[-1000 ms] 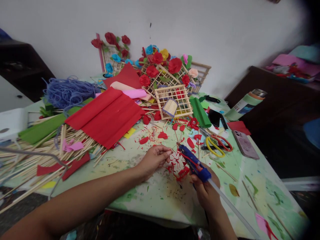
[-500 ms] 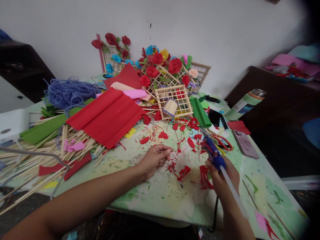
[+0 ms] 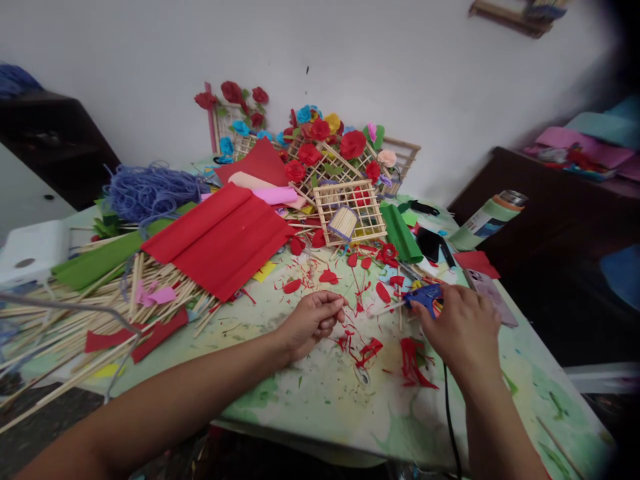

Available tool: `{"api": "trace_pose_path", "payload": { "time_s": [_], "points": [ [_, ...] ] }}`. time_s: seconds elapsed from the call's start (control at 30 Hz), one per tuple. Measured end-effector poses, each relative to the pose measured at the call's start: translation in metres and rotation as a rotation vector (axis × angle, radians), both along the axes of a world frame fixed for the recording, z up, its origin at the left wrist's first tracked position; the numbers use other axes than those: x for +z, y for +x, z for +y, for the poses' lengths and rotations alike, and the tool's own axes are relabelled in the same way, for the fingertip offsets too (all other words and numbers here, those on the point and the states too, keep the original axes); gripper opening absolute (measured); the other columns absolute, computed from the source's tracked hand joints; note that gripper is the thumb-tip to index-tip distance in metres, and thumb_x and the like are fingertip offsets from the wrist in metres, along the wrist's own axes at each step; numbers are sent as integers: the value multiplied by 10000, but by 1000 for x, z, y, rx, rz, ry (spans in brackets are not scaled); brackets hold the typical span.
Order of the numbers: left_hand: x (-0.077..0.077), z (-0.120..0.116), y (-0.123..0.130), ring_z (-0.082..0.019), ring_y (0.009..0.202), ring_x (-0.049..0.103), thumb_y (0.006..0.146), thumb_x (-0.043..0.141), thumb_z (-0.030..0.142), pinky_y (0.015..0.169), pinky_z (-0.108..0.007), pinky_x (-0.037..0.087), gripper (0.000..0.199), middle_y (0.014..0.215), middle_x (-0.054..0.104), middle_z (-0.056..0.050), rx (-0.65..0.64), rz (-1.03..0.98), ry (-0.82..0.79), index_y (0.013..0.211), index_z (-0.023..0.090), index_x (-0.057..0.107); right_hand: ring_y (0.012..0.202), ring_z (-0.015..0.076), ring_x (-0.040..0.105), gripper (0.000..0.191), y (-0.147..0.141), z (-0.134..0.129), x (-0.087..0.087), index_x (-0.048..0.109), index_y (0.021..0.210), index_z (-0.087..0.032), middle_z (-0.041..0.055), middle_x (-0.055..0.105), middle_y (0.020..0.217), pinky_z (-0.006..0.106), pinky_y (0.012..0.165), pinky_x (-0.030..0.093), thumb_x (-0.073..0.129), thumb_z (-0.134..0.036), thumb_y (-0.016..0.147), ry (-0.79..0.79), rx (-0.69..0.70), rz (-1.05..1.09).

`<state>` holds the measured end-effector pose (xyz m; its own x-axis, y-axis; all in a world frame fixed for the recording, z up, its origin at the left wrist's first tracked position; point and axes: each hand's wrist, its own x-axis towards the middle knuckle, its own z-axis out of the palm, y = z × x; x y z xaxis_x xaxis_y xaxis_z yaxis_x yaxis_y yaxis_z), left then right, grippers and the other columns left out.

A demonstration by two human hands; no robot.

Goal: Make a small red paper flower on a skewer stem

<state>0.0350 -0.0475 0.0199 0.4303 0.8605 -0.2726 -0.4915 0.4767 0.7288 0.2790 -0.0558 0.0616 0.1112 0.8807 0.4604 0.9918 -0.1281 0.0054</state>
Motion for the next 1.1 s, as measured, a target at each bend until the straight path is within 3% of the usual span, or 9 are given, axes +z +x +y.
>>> {"api": "trace_pose_path", "payload": {
  "time_s": [0.07,0.13,0.27,0.5,0.6,0.67,0.8,0.93,1.1],
  "points": [
    [1,0,-1,11,401,291,701,721,300,376,-141,140,257,673,602,-9,25,-4,42,799,124,562,1082,350,494,418,-30,-5,10,584,1069,-140,186,598,1121,502,901,361,540,-459,802,19,259,224],
    [3,1,-1,6,402,294,706,716,309,376,-148,146,246,636,578,9,57,18,90,801,124,584,1046,275,540,342,-62,-4,12,564,1089,-192,130,613,1113,448,898,405,501,-424,846,-78,472,576],
    [4,5,-3,-18,414,326,673,740,336,381,-157,146,292,491,428,67,162,96,117,844,126,630,965,211,584,263,-105,8,-4,563,991,-216,73,633,1012,391,873,448,508,-421,836,-299,650,1179],
    [5,6,-4,-22,417,334,657,747,366,393,-167,163,314,511,460,65,291,186,149,838,145,616,728,151,606,259,-120,18,-21,556,844,-200,10,617,839,342,739,487,647,-420,741,-532,647,1743],
    [4,6,-3,-28,407,326,664,742,367,396,-170,168,316,472,427,77,295,194,154,845,147,604,570,107,558,276,-119,17,-19,545,825,-187,-10,609,705,267,589,455,686,-394,709,-629,625,1822],
    [3,6,-3,-31,405,325,668,739,369,400,-170,183,323,465,430,77,292,194,144,857,147,599,445,65,441,286,-120,17,-19,546,825,-179,-46,549,582,207,457,355,696,-383,694,-648,606,1816],
    [2,8,-4,-27,385,283,687,721,379,396,-167,166,318,443,398,85,264,181,103,868,156,586,351,23,235,278,-121,18,-24,545,713,-168,-104,390,440,184,365,148,700,-394,669,-633,534,1756],
    [4,12,-7,-20,370,249,699,715,353,384,-169,109,277,436,385,85,277,174,105,840,154,584,354,21,253,270,-120,17,-23,555,637,-158,-81,426,445,190,366,147,717,-373,649,-602,511,1775],
    [6,11,-5,-19,381,255,731,692,313,380,-168,113,234,470,440,64,194,123,107,842,129,599,411,25,253,184,-112,19,-5,568,698,-169,-78,431,504,171,396,201,725,-261,671,-272,538,2170]
  ]
}}
